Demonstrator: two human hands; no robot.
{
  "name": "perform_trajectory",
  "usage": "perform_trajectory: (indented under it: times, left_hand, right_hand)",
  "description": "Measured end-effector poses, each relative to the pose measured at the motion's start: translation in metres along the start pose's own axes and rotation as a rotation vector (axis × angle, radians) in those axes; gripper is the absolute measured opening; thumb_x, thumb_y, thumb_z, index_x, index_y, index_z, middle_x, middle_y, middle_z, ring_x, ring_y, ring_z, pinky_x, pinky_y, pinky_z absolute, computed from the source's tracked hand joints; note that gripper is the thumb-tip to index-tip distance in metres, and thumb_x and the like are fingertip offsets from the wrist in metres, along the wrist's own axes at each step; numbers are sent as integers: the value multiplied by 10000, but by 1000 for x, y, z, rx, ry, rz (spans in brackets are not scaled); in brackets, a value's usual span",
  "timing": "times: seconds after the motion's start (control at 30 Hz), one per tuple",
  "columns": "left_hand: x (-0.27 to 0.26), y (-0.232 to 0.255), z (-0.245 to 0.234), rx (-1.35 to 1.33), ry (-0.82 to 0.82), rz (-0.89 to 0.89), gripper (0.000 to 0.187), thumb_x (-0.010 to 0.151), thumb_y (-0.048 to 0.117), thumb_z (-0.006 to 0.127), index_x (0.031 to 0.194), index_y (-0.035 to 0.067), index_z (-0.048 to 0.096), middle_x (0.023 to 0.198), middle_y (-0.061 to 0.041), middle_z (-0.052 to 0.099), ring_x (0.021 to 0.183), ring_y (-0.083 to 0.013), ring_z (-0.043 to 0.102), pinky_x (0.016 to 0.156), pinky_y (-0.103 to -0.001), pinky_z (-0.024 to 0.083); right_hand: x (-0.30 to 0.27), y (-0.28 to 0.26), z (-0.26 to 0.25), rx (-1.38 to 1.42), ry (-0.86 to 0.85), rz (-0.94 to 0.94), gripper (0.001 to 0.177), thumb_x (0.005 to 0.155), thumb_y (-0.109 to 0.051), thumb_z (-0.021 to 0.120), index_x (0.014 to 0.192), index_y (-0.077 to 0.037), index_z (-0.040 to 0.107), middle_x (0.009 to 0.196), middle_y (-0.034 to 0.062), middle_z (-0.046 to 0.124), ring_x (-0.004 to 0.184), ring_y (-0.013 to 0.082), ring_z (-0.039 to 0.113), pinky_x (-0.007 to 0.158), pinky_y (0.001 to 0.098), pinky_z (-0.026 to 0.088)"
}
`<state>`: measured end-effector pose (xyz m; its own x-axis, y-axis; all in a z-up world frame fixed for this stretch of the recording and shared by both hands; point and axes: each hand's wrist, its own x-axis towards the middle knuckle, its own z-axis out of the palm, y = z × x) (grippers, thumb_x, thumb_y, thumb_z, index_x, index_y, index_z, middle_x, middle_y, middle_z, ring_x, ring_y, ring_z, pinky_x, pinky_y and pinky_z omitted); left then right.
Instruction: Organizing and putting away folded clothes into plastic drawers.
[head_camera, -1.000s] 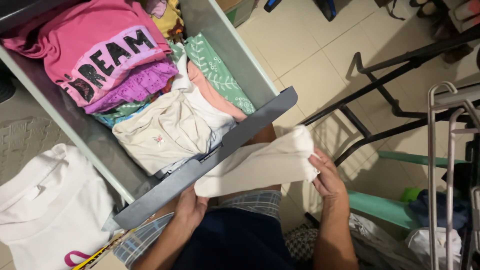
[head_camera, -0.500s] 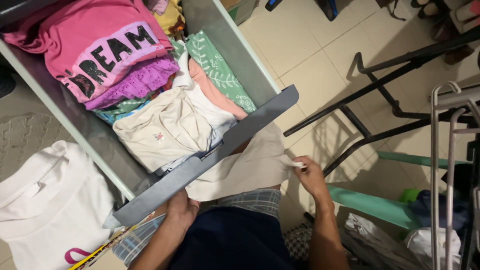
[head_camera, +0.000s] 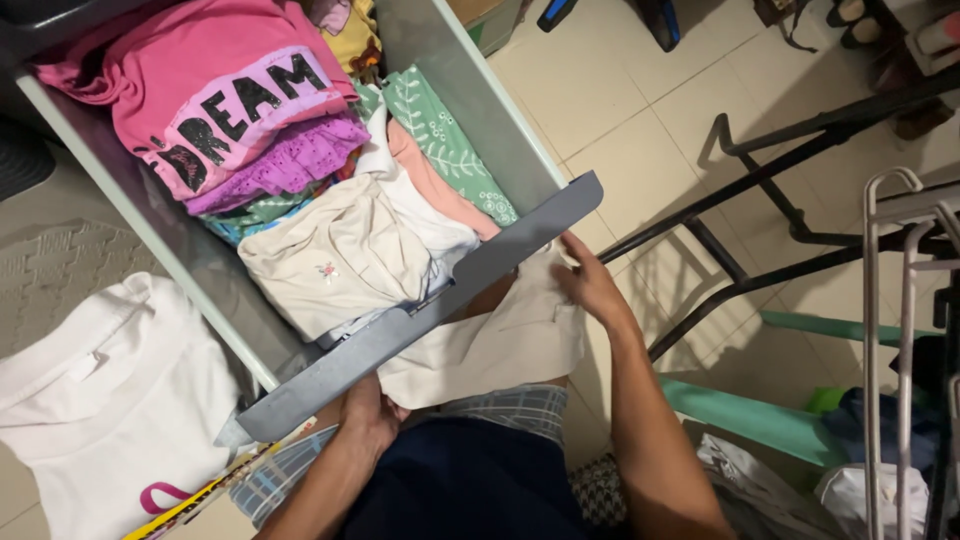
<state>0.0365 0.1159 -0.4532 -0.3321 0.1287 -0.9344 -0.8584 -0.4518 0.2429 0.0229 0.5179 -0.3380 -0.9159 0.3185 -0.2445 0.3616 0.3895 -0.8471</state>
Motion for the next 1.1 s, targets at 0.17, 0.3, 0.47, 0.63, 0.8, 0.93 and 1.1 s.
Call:
perform_trajectory:
  times: [0.17,0.3,0.47,0.63,0.8,0.93,1.1]
  left_hand:
    - [4,5,2,127,26,-34,240,1012,414,549,1083,205,643,977,-2,687,794,-153,640,642,-328,560]
    - [41,-7,-18,51,25,-17,197,1041,394,612,1106,210,637,959,14,631,752,-137,536,615,-319,499]
    - [16,-1,1,-89,-111,17,224,1006,304,587,1178,182,661,1095,19,716,914,-139,682,691,-331,580]
    - [11,0,-1,-2,-138,19,245,1007,327,578,1185,185,670,1123,11,731,937,-144,682,698,-327,562]
    - [5,-4,-2,112,-122,89,248,1042,386,564,1174,202,666,1071,3,700,860,-166,635,597,-347,475]
    - [0,0,-5,52,-78,102,175,1017,353,589,1110,219,652,1003,28,687,794,-146,621,549,-337,443]
    - [-12,8,6,22,-29,56,151,994,326,593,1081,226,665,994,51,702,804,-128,638,567,-331,472]
  right_hand:
    - [20,-16,-19,-201,-57,111,390,1019,-178,591,1394,-105,671,1210,124,755,1102,287,653,995,379,524]
    - [-22,-61,-57,-126,-150,73,378,906,-42,586,1252,-104,725,1171,105,732,1119,244,648,988,386,517]
    - [-65,20,-79,17,-288,85,300,864,25,561,1030,-75,789,1160,75,760,1207,232,674,1081,387,499]
    - [-70,51,-37,411,281,350,290,1041,-278,578,1232,-87,683,1413,120,636,1322,292,562,1106,467,439]
    - [-67,73,8,446,136,468,590,991,-553,515,1470,-210,485,1527,30,475,1363,205,459,1100,403,359]
    - [-76,100,12,283,233,474,751,934,-619,572,1342,7,639,1327,186,642,1210,306,611,1021,467,529]
    - [-66,95,1,330,215,598,809,975,-679,475,1331,27,649,1305,164,691,1171,280,662,1004,418,506]
